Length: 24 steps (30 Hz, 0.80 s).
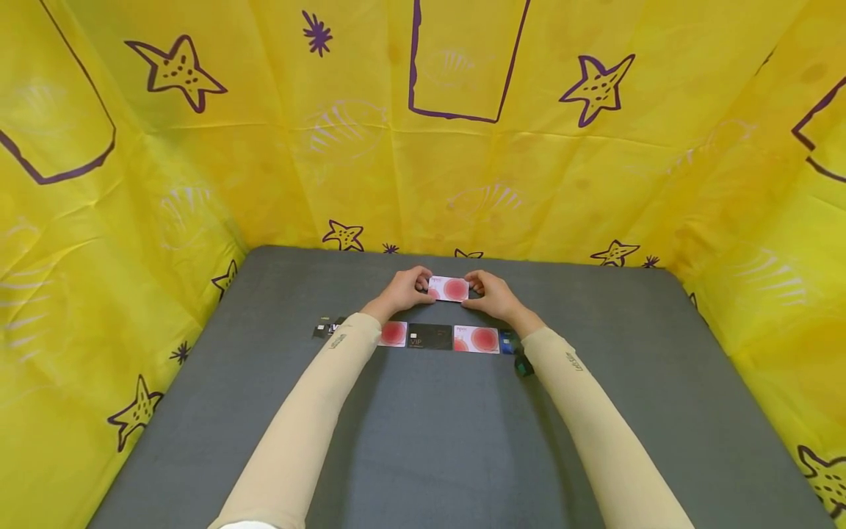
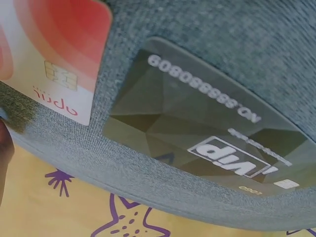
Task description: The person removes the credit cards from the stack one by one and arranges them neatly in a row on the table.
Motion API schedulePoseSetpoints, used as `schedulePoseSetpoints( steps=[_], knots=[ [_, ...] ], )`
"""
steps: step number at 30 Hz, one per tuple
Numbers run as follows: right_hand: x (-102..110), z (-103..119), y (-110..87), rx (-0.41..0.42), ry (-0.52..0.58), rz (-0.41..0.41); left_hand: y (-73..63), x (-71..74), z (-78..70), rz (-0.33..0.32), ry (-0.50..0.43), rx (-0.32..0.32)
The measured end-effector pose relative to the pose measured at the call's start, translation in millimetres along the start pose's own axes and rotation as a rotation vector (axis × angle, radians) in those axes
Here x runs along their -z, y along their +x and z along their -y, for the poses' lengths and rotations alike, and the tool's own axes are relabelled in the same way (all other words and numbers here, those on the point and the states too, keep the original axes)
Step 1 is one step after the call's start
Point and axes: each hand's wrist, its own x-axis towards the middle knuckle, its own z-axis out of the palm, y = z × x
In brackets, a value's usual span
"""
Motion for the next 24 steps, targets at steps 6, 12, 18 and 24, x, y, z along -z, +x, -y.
schedulePoseSetpoints(
  steps=[6, 12, 18, 24],
  knots=[
    [0, 3, -3.8, 0.030, 0.011, -0.035, -3.5, 1.8, -0.2, -0.009, -0.005, -0.035],
    [1, 4, -11.1, 0.060, 0.022, -0.059, -9.7, 1.3, -1.6, -0.025, 0.002, -0.077],
    [1, 5, -20.7, 0.102, 0.015, -0.077, -15.9, -2.0, -0.6, -0.038, 0.023, -0.116],
    [5, 5, -29.2, 0.121, 0.023, -0.078, -24.0, -3.1, -7.8, -0.056, 0.001, -0.155]
  ],
)
